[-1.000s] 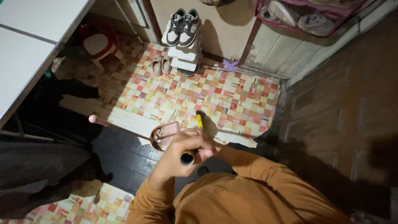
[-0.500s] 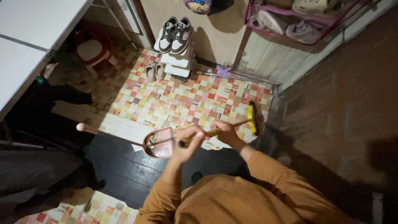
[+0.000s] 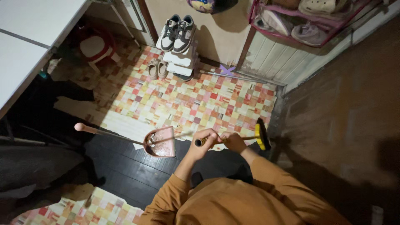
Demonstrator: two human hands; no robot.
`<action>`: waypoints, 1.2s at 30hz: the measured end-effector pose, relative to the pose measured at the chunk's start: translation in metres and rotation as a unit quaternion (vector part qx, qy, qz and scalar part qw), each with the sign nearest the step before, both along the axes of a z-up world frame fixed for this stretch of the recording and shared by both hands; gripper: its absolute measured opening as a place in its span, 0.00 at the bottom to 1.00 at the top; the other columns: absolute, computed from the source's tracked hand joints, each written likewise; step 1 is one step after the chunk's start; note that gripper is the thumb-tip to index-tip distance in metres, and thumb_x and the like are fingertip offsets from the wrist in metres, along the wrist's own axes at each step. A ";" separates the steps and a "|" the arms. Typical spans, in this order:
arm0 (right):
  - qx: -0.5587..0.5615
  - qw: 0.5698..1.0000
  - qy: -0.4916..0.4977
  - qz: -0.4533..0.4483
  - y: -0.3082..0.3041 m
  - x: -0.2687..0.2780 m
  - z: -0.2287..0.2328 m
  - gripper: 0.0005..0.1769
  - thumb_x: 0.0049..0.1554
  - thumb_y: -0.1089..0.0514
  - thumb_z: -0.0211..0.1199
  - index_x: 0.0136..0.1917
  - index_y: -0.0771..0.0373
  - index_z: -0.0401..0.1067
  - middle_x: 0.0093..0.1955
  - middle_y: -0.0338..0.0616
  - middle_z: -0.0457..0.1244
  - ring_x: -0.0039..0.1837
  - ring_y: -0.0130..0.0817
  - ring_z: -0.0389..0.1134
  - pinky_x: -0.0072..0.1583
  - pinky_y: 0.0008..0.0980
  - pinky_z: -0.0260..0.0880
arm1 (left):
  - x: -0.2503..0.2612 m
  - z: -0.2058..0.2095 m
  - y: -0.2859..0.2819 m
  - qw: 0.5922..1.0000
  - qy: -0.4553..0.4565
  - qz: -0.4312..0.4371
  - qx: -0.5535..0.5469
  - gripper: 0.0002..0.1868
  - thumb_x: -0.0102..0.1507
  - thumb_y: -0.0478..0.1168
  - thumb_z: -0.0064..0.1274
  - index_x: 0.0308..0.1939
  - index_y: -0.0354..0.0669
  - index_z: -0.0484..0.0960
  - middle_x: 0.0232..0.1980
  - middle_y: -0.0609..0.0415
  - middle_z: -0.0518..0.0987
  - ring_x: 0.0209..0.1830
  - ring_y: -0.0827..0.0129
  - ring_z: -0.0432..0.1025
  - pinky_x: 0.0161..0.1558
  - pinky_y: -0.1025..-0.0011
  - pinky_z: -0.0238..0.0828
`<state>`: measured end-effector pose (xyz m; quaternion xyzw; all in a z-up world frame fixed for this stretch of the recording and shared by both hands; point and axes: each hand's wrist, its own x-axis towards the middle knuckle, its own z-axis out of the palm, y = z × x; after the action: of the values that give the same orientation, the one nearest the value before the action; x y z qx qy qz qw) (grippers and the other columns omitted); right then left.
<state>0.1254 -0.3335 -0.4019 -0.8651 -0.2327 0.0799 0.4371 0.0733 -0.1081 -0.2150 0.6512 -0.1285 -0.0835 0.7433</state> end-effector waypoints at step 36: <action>0.149 0.987 -0.040 0.046 0.164 -0.049 0.139 0.18 0.52 0.50 0.70 0.43 0.64 0.68 0.35 0.42 0.65 0.37 0.39 0.68 0.42 0.39 0.69 | -0.067 0.168 0.151 0.980 -0.185 -0.023 0.061 0.11 0.70 0.40 0.52 0.37 0.37 0.82 0.36 0.53 0.83 0.33 0.71 0.75 0.38 0.73 0.72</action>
<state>0.0766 -0.1699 -0.2625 -0.7809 -0.2992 0.0298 0.5476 0.0068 0.0427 -0.0465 0.6965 -0.2740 0.0135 0.6630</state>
